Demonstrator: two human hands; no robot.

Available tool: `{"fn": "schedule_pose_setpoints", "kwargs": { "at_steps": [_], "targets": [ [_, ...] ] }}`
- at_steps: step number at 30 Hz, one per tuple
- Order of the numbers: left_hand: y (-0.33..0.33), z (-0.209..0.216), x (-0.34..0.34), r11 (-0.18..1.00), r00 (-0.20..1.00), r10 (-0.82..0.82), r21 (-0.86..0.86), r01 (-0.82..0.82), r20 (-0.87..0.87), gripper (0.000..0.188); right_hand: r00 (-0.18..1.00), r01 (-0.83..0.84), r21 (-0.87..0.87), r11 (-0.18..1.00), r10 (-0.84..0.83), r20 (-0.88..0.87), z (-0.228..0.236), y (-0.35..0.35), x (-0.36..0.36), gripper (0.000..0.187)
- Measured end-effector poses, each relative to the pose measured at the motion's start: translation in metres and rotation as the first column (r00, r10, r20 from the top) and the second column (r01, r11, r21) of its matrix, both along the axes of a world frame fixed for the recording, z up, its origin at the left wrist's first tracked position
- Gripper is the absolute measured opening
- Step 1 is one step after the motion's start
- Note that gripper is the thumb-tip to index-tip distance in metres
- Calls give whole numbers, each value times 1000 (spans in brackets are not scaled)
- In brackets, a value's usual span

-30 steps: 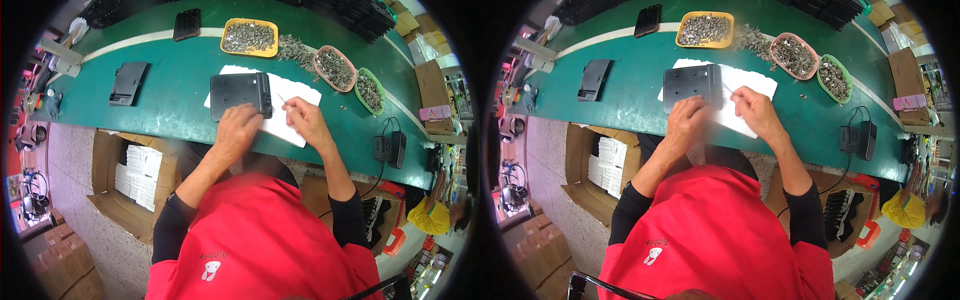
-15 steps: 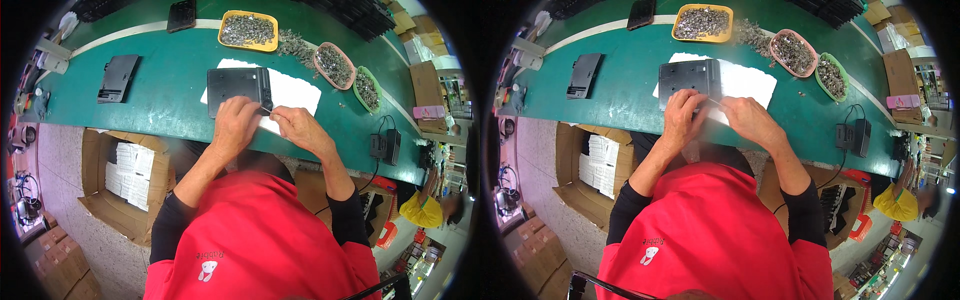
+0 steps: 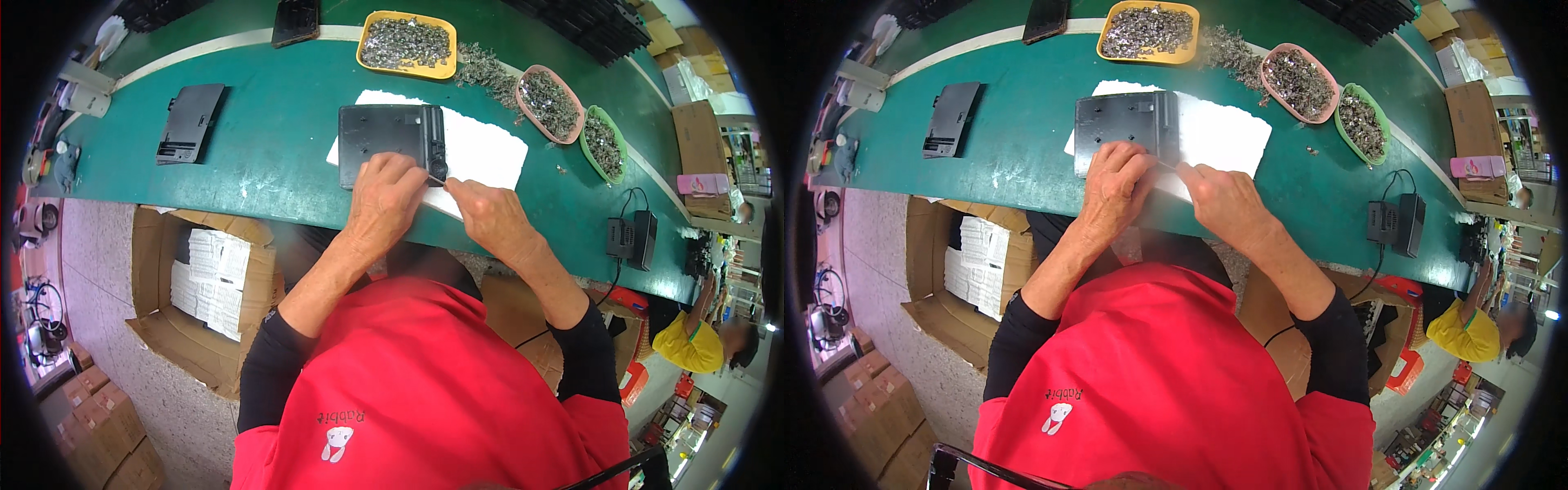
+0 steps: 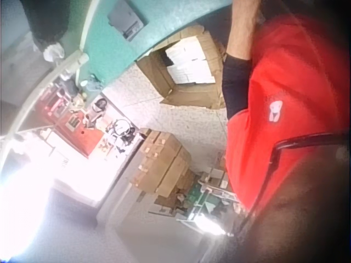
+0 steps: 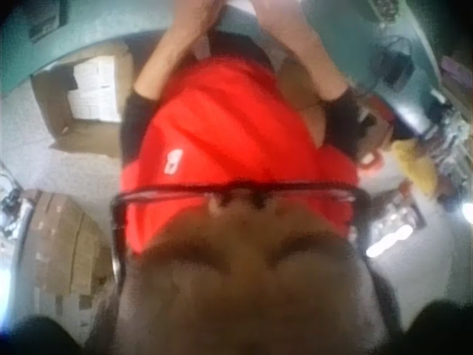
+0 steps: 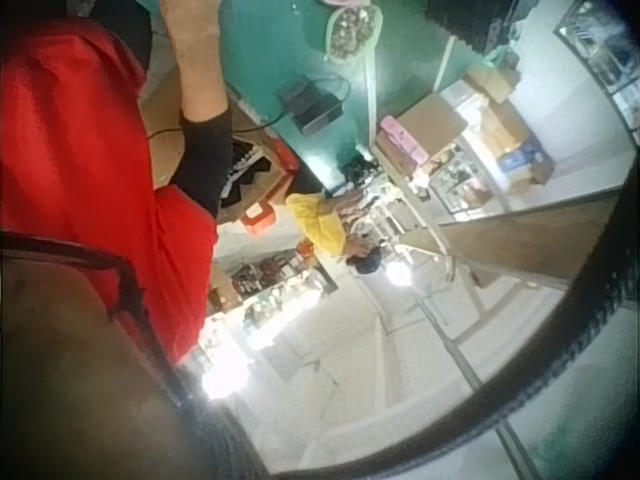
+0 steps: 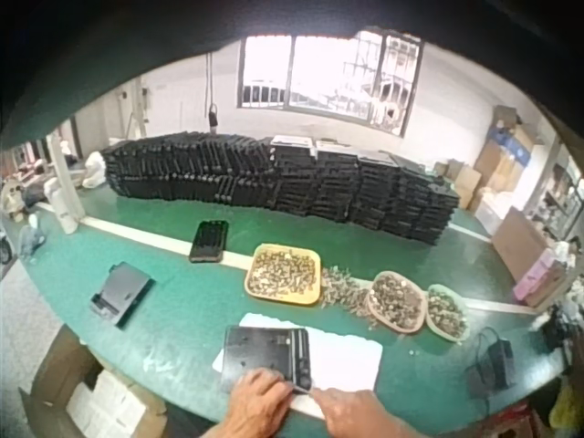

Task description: The person uses a screwdriver to fasten screws into a black rectangular electronic component on a green workbench. They repeatedly pick up screws from a yellow tray, align them with holes on the device, and tighten them. The person handles the device multiple times, turning it over to access different screw locations.

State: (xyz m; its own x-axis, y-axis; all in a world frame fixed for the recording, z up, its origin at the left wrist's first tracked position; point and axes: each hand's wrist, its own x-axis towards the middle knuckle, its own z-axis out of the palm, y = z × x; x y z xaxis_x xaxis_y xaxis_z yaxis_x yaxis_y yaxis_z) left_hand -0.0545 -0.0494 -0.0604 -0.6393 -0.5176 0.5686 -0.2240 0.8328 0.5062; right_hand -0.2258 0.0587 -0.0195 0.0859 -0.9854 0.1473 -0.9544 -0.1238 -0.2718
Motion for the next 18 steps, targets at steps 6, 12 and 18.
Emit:
{"fn": "schedule_pose_setpoints", "kwargs": {
  "at_steps": [6,12,18],
  "targets": [
    [2,-4,1,999,1000,1,-34,-1,5,33,972,9,-21,1000,-14,-233,1,6,14,21],
    [0,-6,2,997,1000,-10,-77,10,0,33,948,-12,-71,997,-11,-317,-7,8,13,22],
    [-3,-10,0,994,999,-17,-108,12,-50,32,929,-57,-142,988,1,-370,-9,8,16,20]
  ]
}}
